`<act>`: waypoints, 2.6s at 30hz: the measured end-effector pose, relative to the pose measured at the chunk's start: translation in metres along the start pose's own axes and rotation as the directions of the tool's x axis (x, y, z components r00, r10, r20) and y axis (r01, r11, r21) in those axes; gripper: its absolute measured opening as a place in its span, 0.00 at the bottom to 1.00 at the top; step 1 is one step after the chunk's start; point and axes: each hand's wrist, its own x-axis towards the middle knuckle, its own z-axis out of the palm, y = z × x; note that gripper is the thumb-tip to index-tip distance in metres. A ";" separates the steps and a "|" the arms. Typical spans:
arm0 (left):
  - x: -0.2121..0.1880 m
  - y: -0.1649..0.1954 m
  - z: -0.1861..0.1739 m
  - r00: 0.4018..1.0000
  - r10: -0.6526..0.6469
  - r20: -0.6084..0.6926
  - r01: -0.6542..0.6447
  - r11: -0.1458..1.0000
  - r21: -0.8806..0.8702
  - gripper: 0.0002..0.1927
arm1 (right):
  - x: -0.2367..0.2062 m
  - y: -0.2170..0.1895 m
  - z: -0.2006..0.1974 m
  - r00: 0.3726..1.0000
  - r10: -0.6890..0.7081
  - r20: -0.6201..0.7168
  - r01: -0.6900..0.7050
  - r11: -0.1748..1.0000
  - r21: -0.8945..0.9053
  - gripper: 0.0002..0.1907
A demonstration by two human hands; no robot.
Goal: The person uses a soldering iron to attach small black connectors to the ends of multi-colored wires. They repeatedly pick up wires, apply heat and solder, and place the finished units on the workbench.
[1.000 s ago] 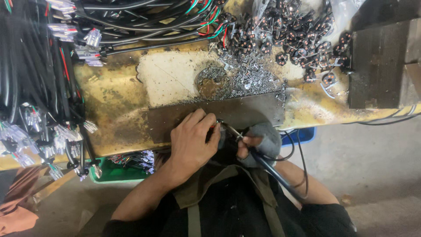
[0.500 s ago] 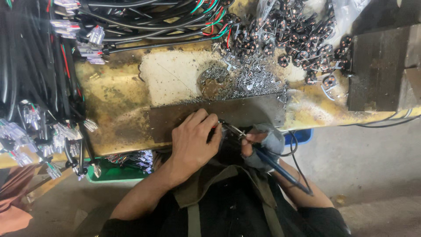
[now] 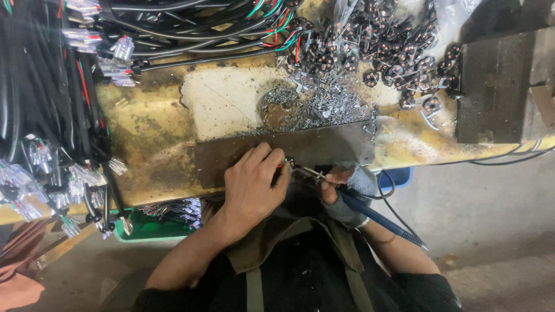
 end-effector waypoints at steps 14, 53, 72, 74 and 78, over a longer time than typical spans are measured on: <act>0.001 0.001 0.000 1.000 0.005 -0.006 -0.005 1.000 0.020 0.08 | 0.023 -0.010 0.007 0.989 -0.149 -0.017 0.149 0.987 0.067 0.12; 0.001 0.003 0.004 0.999 -0.004 -0.038 0.005 1.000 0.026 0.08 | 0.144 -0.018 -0.057 0.987 0.148 -0.058 -0.155 0.978 -0.138 0.13; 0.001 0.001 0.003 0.998 0.025 -0.051 -0.027 0.999 -0.035 0.07 | 0.128 -0.052 -0.033 0.973 0.171 0.154 -0.164 0.985 -0.058 0.23; 0.002 0.001 0.003 0.999 0.025 -0.036 -0.026 0.999 -0.024 0.07 | 0.119 -0.056 -0.032 0.965 0.185 0.184 -0.110 0.928 -0.356 0.24; 0.004 0.002 0.002 0.999 0.023 -0.049 -0.024 1.000 -0.012 0.07 | 0.123 -0.065 -0.035 0.924 0.355 0.139 -0.287 0.888 -0.359 0.22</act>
